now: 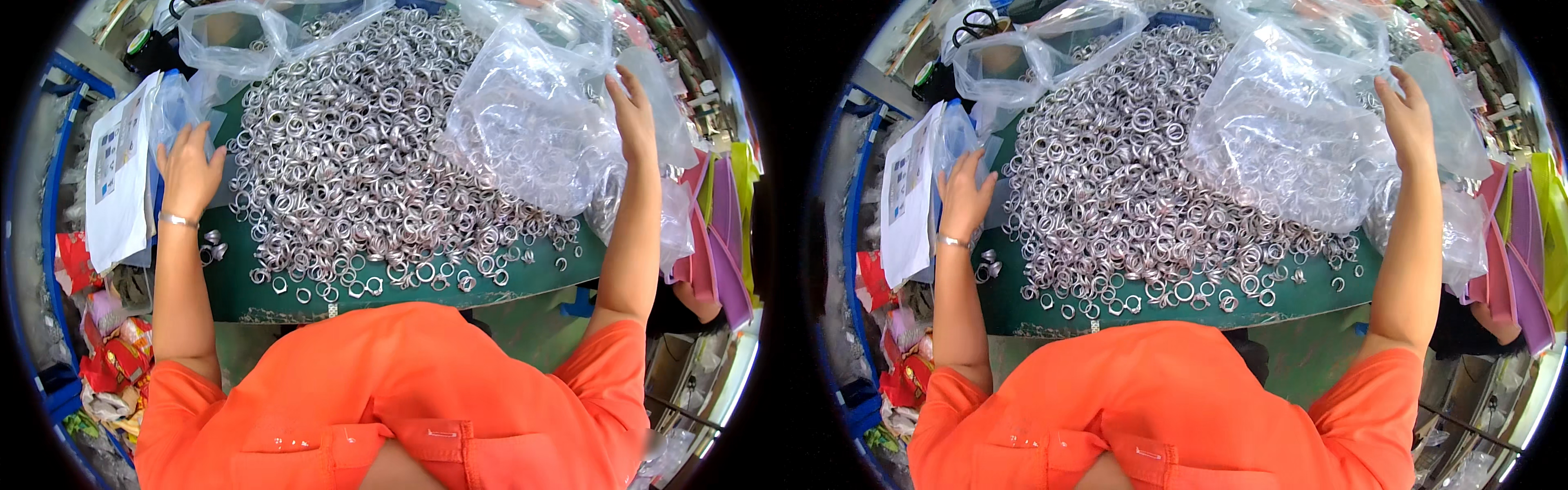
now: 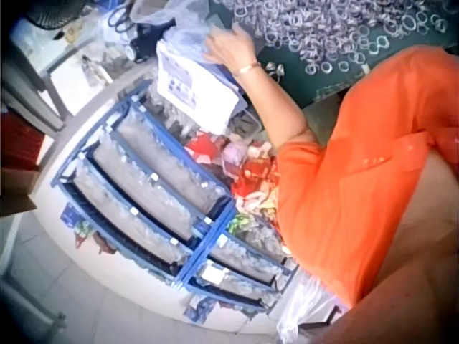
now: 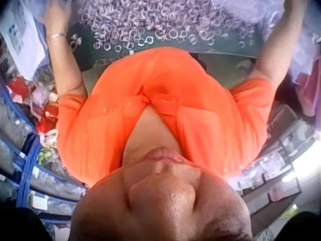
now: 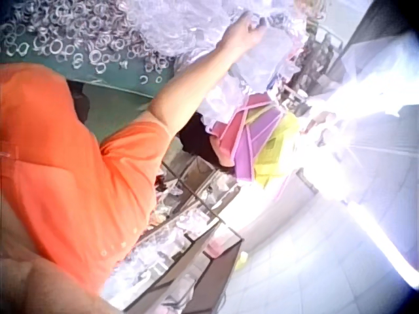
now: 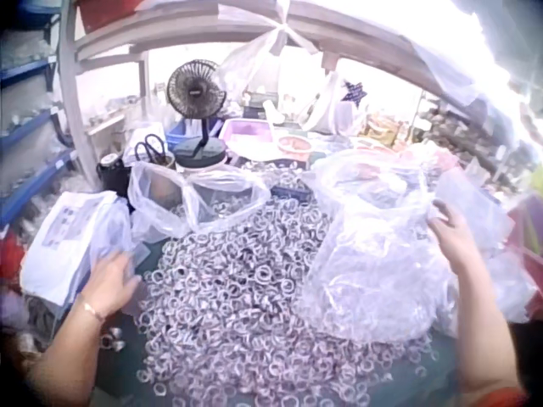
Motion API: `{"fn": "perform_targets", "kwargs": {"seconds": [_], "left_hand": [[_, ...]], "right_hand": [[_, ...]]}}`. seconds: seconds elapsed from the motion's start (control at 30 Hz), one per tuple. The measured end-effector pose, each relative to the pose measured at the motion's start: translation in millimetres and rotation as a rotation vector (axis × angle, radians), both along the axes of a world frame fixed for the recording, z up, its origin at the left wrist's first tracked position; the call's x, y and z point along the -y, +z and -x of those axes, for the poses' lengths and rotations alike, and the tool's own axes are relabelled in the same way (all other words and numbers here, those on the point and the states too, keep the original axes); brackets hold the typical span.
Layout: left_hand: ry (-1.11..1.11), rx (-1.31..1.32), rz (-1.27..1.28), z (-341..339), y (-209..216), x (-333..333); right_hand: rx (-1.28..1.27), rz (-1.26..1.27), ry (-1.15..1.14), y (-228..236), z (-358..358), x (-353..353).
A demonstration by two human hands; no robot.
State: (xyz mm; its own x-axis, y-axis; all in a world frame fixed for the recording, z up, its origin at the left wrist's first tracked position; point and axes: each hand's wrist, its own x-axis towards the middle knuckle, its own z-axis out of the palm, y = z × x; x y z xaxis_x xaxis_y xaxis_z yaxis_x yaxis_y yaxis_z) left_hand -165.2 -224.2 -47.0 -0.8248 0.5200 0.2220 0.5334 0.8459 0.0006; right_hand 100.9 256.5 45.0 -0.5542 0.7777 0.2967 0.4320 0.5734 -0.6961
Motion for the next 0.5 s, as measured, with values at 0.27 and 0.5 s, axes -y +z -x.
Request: {"fn": "perform_targets", "kwargs": {"seconds": [0.27, 0.5], "left_hand": [[-0.334, -0.063, -0.555, -40.0, 33.9, -39.7], [-0.715, 0.763, -0.956, -151.9, 54.9, -107.9]], "right_hand": [[0.013, 0.376, -0.116, -34.3, -71.3, 31.3], [-0.732, 0.616, 0.379, -16.0, -10.8, 205.5]]}}
